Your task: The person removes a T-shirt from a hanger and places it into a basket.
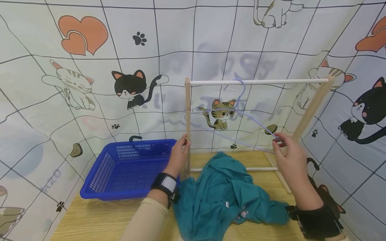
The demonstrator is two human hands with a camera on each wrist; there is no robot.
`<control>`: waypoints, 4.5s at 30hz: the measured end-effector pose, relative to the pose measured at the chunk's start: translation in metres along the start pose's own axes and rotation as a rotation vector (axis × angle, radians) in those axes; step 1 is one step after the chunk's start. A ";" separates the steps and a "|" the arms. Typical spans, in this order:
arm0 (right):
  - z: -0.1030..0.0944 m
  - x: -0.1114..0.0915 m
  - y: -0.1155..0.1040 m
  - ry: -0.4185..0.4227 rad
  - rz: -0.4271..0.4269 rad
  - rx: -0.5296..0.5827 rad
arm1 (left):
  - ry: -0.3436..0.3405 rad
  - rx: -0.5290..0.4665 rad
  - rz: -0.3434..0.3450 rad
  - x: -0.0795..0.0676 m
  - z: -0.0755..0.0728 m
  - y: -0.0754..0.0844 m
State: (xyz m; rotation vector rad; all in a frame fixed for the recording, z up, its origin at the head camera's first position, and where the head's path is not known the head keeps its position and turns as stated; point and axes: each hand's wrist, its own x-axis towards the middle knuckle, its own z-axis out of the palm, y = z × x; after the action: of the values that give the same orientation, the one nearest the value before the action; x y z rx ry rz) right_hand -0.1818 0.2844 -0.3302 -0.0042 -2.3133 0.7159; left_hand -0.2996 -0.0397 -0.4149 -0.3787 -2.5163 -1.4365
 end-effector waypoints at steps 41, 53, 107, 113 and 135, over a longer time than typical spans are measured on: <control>0.018 -0.100 0.051 -0.207 0.108 -0.028 | 0.238 -0.109 0.085 -0.062 0.019 0.024; 0.042 -0.114 0.068 -0.482 0.178 -0.019 | -0.338 0.225 0.008 -0.153 0.037 0.013; 0.144 -0.117 0.026 -1.031 -0.062 0.273 | -0.433 0.296 -0.109 -0.188 0.068 -0.031; 0.144 -0.128 0.009 -1.081 0.071 0.414 | -0.452 0.125 -0.143 -0.185 0.070 -0.031; 0.127 -0.133 -0.045 -1.060 0.262 0.887 | -0.195 -0.286 0.009 -0.169 0.068 -0.027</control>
State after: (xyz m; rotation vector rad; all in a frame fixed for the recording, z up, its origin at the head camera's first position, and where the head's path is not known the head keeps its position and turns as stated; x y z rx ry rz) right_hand -0.1535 0.1575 -0.4680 0.6130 -2.6786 2.2379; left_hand -0.1532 -0.0131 -0.5241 -0.6059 -2.4483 -1.8444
